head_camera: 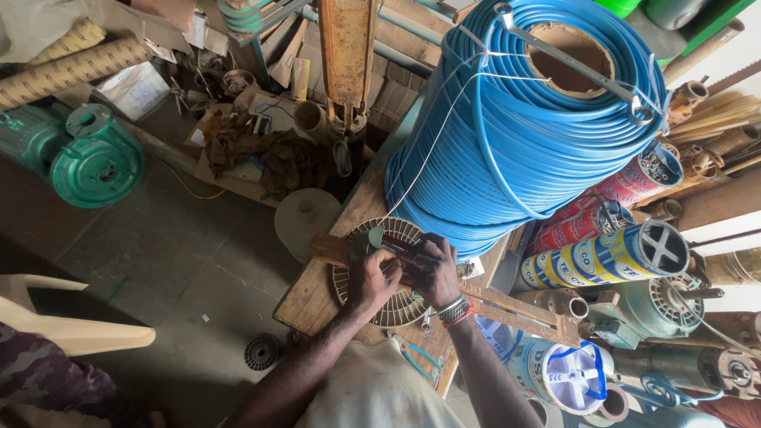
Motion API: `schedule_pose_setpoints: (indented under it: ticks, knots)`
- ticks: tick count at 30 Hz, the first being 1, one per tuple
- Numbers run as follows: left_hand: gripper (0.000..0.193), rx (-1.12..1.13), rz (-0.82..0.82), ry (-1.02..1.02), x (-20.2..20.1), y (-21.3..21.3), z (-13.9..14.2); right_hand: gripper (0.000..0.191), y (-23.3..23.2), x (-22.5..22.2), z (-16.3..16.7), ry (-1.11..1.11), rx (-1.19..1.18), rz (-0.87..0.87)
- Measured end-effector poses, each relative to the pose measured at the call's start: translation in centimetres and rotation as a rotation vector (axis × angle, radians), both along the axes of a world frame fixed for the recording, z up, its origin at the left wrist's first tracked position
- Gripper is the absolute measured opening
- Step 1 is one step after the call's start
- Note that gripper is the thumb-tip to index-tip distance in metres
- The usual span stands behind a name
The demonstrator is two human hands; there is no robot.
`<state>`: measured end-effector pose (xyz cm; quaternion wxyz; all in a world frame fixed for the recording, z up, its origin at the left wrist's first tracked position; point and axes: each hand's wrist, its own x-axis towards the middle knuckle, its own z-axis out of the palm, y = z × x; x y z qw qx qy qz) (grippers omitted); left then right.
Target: The person winds red copper wire onto a motor stator using a manual winding jig. They rotate the jig by hand to wrap the wire around the stator slots, then use pliers to cut the wire and tuck the ends into the slots.
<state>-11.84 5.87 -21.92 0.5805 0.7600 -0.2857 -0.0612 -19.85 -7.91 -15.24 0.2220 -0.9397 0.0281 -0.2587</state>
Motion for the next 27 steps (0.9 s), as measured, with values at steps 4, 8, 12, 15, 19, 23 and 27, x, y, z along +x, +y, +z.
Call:
schedule_pose_setpoints:
  ticks: [4, 8, 12, 15, 19, 23, 27]
  knots:
    - [0.013, -0.134, -0.029, -0.035, -0.1, -0.1, -0.3, 0.031, -0.4, 0.3, -0.4, 0.038, -0.025, 0.006]
    - [0.017, 0.053, -0.07, -0.088, 0.3, 0.7, 0.4, 0.028, -1.4, 1.2, -0.2, 0.169, -0.039, 0.045]
    - [0.02, 0.046, -0.097, -0.209, 0.9, 1.4, 1.4, 0.026, -2.6, 2.1, 0.1, 0.198, 0.019, 0.217]
    - [0.014, 0.054, -0.118, -0.163, 1.0, 1.5, 1.7, 0.029, -2.9, 2.5, 0.2, 0.292, 0.003, 0.221]
    - [0.013, 0.011, -0.131, -0.152, 1.1, 1.4, 1.9, 0.024, -2.1, 1.9, 0.4, 0.049, -0.117, 0.156]
    - [0.016, 0.031, -0.061, -0.287, 1.0, 1.7, 2.2, 0.015, -1.0, 0.9, 1.1, 0.041, -0.095, -0.001]
    - [0.019, 0.286, -0.05, -0.186, 0.8, 1.6, 2.2, 0.007, -0.3, 0.9, 1.7, 0.153, -0.109, -0.276]
